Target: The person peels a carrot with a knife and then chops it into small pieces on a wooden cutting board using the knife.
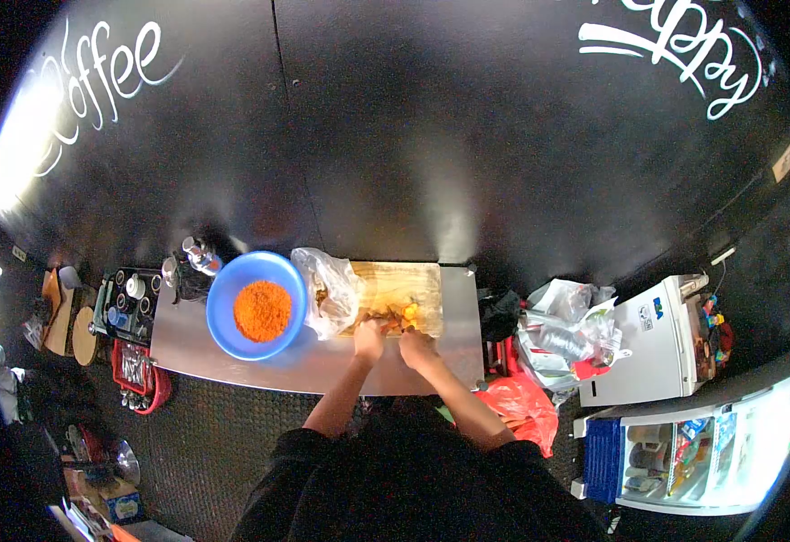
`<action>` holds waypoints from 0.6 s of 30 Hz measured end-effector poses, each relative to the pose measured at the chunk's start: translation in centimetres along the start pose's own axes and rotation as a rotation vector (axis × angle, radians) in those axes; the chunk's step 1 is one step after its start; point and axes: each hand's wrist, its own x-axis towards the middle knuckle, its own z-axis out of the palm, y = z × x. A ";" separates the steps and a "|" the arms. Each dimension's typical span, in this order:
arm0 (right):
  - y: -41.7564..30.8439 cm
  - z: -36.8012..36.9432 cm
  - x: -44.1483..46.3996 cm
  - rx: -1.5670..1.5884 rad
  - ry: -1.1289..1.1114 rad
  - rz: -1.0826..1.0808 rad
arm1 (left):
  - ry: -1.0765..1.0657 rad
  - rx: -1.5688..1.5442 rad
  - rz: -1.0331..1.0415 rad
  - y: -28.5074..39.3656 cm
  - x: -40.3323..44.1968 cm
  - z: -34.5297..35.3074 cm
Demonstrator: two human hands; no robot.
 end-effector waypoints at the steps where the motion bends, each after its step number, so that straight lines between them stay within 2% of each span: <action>1: 0.1 0.1 -0.1 -0.007 -0.007 -0.013 | 0.017 -0.016 0.021 0.4 -0.1 -0.5; 5: 1.2 2.5 -0.3 -0.042 0.070 -0.049 | 0.051 -0.034 0.038 1.0 -0.2 -1.1; 8: 1.5 3.9 -0.8 -0.163 0.061 -0.041 | -0.019 0.011 -0.016 1.2 -0.1 -1.5; 10: 1.7 5.1 -0.7 -0.120 0.090 0.048 | 0.115 -0.095 0.071 0.2 0.0 -0.3; 14: 2.1 7.7 -0.3 -0.160 0.150 0.118 | 0.038 -0.036 0.005 -0.5 0.0 0.7; 18: 2.5 8.5 -0.5 -0.151 0.176 0.087 | 0.067 -0.086 0.002 1.9 -0.3 -2.3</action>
